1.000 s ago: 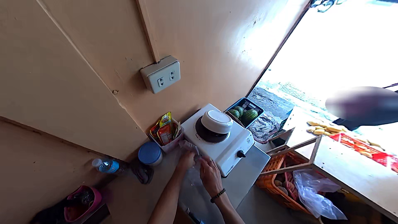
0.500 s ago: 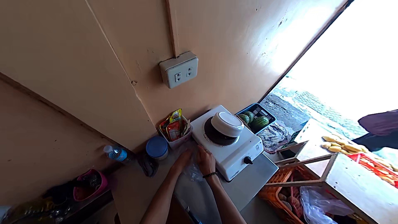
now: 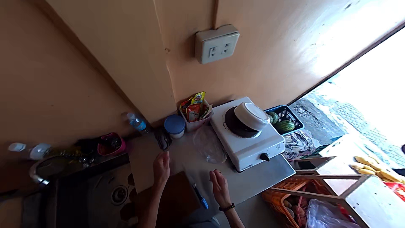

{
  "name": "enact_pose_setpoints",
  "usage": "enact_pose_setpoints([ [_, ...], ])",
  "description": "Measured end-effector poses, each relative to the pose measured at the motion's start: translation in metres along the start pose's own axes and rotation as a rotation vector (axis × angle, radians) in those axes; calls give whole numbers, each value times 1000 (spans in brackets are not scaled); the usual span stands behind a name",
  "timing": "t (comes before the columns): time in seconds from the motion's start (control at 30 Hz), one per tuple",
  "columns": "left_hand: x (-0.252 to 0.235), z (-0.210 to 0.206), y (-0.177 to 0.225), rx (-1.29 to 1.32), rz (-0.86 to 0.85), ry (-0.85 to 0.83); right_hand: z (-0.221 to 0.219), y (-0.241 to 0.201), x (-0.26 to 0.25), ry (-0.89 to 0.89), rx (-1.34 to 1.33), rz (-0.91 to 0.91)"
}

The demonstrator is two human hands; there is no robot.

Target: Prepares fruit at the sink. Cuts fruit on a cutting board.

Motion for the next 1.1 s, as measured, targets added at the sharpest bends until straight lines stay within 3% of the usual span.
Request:
enact_pose_setpoints([
  [0.07, 26, 60, -56, -69, 193, 145, -22, -17, 9, -110, -72, -57],
  [0.13, 60, 119, -116, -152, 363, 247, -54, -29, 18, -272, 80, -14],
  [0.23, 105, 183, -180, -361, 662, 57, -87, -32, 24, -449, 340, -26],
  [0.37, 153, 227, -249, -502, 975, -104, -96, -8, 40, -581, 517, -64],
  [0.47, 149, 236, -294, -452, 987, -199, -88, 4, 52, -662, 623, -124],
  [0.57, 121, 214, -327, -435, 758, -286, -83, 13, 66, -736, 637, -206],
  [0.67, 63, 178, -338, -255, 619, -317, -85, 22, 71, -676, 609, -230],
  [0.77, 5, 137, -337, -193, 640, -296, -79, 18, 73, -632, 651, -277],
  [0.83, -22, 116, -339, -226, 693, -339, -81, 0, 69, -588, 778, -282],
  [0.9, -31, 101, -344, -295, 691, -434, -101, -43, 61, -498, 867, -159],
  [0.97, -26, 98, -354, -228, 674, -384, -156, -96, 53, -511, 706, -28],
  [1.0, -21, 105, -352, -116, 669, -256, -196, -123, 49, -559, 546, 45],
  [1.03, -18, 121, -338, 63, 681, -97, -240, -144, 42, -619, 370, 139],
  [1.07, -18, 151, -311, 288, 788, -74, -288, -167, 32, -677, 208, 216],
  [1.1, -24, 194, -282, 592, 1067, -323, -335, -186, 23, -708, 82, 279],
])
Point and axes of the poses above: each hand's wrist, its own x-axis away from the middle knuckle, its own z-axis out of the back of the hand, y = z × x, the point moved 2 cm from there along -x, towards the middle knuckle, and after that the axes turned 13 degrees about z, right-handed, at the moved point
